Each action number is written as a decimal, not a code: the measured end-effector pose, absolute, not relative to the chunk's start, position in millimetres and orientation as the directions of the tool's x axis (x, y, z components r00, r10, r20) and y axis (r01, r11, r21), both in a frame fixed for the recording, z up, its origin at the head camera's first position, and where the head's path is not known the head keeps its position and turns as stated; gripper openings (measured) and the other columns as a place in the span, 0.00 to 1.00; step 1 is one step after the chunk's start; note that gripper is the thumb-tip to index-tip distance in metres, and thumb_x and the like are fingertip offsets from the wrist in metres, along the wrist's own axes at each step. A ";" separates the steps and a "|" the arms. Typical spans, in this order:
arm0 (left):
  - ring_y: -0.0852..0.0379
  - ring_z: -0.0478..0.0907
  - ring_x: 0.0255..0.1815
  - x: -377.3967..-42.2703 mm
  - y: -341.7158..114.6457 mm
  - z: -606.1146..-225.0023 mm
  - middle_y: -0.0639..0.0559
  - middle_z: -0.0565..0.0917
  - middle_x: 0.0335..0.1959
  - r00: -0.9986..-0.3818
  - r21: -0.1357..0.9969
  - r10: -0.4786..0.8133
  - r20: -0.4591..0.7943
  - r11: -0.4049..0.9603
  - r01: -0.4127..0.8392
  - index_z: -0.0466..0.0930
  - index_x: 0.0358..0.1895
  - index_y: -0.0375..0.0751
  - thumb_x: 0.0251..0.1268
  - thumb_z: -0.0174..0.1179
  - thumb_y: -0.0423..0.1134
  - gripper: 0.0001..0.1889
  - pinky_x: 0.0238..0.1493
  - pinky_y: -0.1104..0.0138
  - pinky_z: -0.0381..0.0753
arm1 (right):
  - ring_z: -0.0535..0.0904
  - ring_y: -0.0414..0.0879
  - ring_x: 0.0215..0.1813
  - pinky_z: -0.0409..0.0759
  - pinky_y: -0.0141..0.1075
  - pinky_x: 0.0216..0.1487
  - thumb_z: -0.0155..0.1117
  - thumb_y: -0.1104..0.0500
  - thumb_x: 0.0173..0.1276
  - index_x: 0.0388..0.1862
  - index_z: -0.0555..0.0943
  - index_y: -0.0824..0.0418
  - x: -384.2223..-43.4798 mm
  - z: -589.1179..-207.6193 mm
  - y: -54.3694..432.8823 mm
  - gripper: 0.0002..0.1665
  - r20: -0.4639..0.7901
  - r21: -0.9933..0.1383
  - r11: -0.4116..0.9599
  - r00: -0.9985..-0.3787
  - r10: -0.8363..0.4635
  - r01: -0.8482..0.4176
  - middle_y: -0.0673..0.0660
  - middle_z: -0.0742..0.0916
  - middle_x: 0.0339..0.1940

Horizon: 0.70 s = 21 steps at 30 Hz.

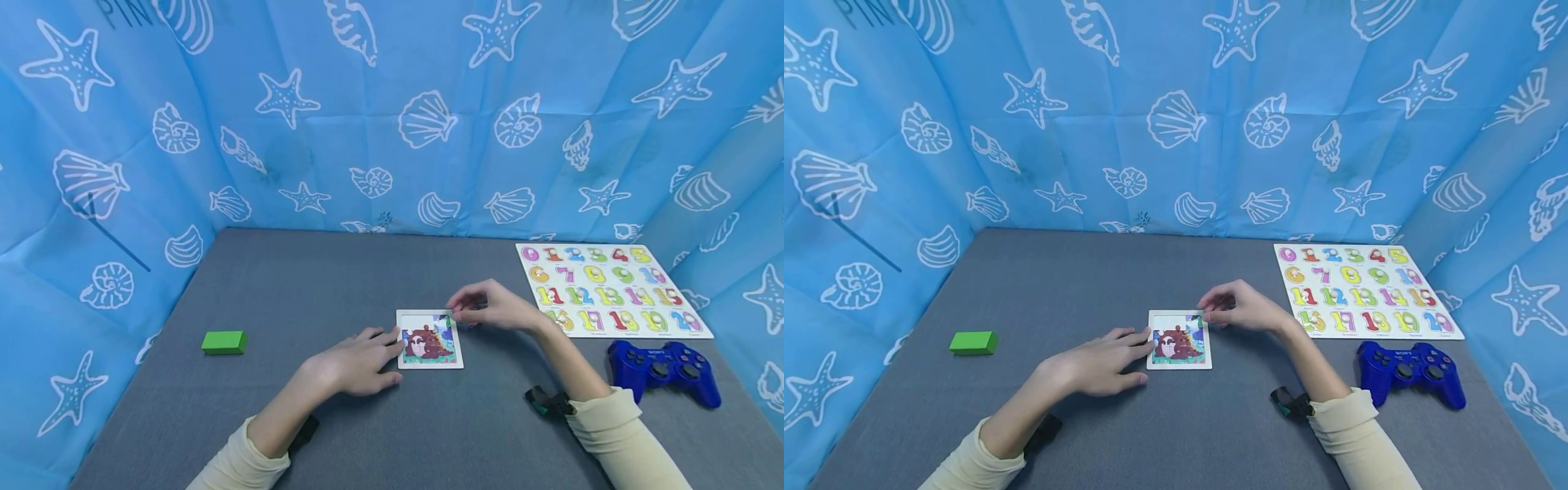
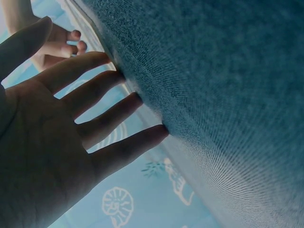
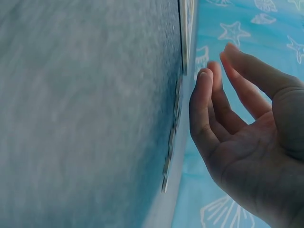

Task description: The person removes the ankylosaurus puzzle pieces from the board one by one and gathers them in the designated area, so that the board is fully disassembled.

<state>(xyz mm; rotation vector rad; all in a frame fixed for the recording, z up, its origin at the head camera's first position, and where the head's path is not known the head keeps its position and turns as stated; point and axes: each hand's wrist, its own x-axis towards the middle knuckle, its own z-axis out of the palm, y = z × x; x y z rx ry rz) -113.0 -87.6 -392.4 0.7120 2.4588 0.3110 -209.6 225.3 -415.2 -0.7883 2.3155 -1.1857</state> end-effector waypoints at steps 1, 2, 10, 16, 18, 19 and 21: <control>0.45 0.50 0.93 -112.8 -87.5 -392.6 0.53 0.56 0.92 -0.705 0.360 0.549 -0.448 0.833 0.420 0.62 0.87 0.52 0.85 0.56 0.57 0.35 0.87 0.38 0.60 | 0.88 0.48 0.42 0.89 0.36 0.42 0.71 0.64 0.76 0.58 0.87 0.70 -209.7 -415.6 223.3 0.15 -0.108 -0.828 0.474 -0.746 -0.657 -0.298 0.65 0.92 0.46; 0.45 0.50 0.93 -112.6 -87.4 -393.0 0.53 0.56 0.92 -0.706 0.360 0.548 -0.449 0.834 0.418 0.62 0.87 0.53 0.85 0.56 0.57 0.35 0.87 0.38 0.60 | 0.88 0.47 0.42 0.89 0.35 0.42 0.71 0.64 0.76 0.58 0.87 0.70 -209.9 -416.0 221.5 0.15 -0.109 -0.829 0.473 -0.742 -0.662 -0.300 0.65 0.92 0.47; 0.45 0.50 0.93 -112.5 -87.4 -393.6 0.53 0.56 0.92 -0.708 0.356 0.541 -0.454 0.838 0.412 0.62 0.87 0.53 0.85 0.57 0.57 0.35 0.87 0.38 0.60 | 0.87 0.44 0.44 0.86 0.31 0.43 0.71 0.64 0.76 0.57 0.88 0.68 -210.9 -418.4 205.5 0.14 -0.146 -0.816 0.486 -0.702 -0.697 -0.313 0.63 0.92 0.46; 0.45 0.50 0.93 -112.8 -87.5 -394.1 0.53 0.56 0.92 -0.706 0.360 0.545 -0.451 0.836 0.415 0.62 0.87 0.53 0.85 0.56 0.58 0.35 0.87 0.38 0.60 | 0.82 0.42 0.38 0.80 0.28 0.39 0.71 0.64 0.75 0.52 0.90 0.66 -210.3 -416.5 196.1 0.11 -0.181 -0.770 0.541 -0.696 -0.695 -0.339 0.57 0.91 0.38; 0.45 0.50 0.93 -112.8 -87.7 -394.5 0.53 0.56 0.92 -0.708 0.358 0.549 -0.445 0.833 0.421 0.62 0.87 0.53 0.85 0.56 0.57 0.35 0.87 0.38 0.60 | 0.80 0.41 0.37 0.79 0.28 0.38 0.71 0.64 0.75 0.50 0.91 0.66 -210.0 -415.5 193.8 0.09 -0.187 -0.755 0.557 -0.700 -0.689 -0.346 0.55 0.90 0.36; 0.45 0.50 0.93 -112.8 -87.8 -394.8 0.53 0.56 0.92 -0.709 0.358 0.550 -0.442 0.833 0.422 0.62 0.87 0.53 0.85 0.56 0.57 0.35 0.87 0.38 0.60 | 0.80 0.40 0.36 0.78 0.28 0.38 0.72 0.64 0.74 0.49 0.91 0.65 -209.7 -415.2 192.8 0.08 -0.187 -0.749 0.562 -0.703 -0.686 -0.350 0.54 0.90 0.35; 0.45 0.51 0.93 -112.6 -88.0 -395.2 0.53 0.56 0.92 -0.711 0.358 0.552 -0.436 0.831 0.426 0.63 0.87 0.53 0.85 0.56 0.57 0.34 0.87 0.38 0.60 | 0.79 0.39 0.35 0.78 0.28 0.38 0.72 0.65 0.74 0.47 0.92 0.65 -209.5 -414.7 191.1 0.07 -0.187 -0.739 0.571 -0.705 -0.685 -0.359 0.53 0.89 0.33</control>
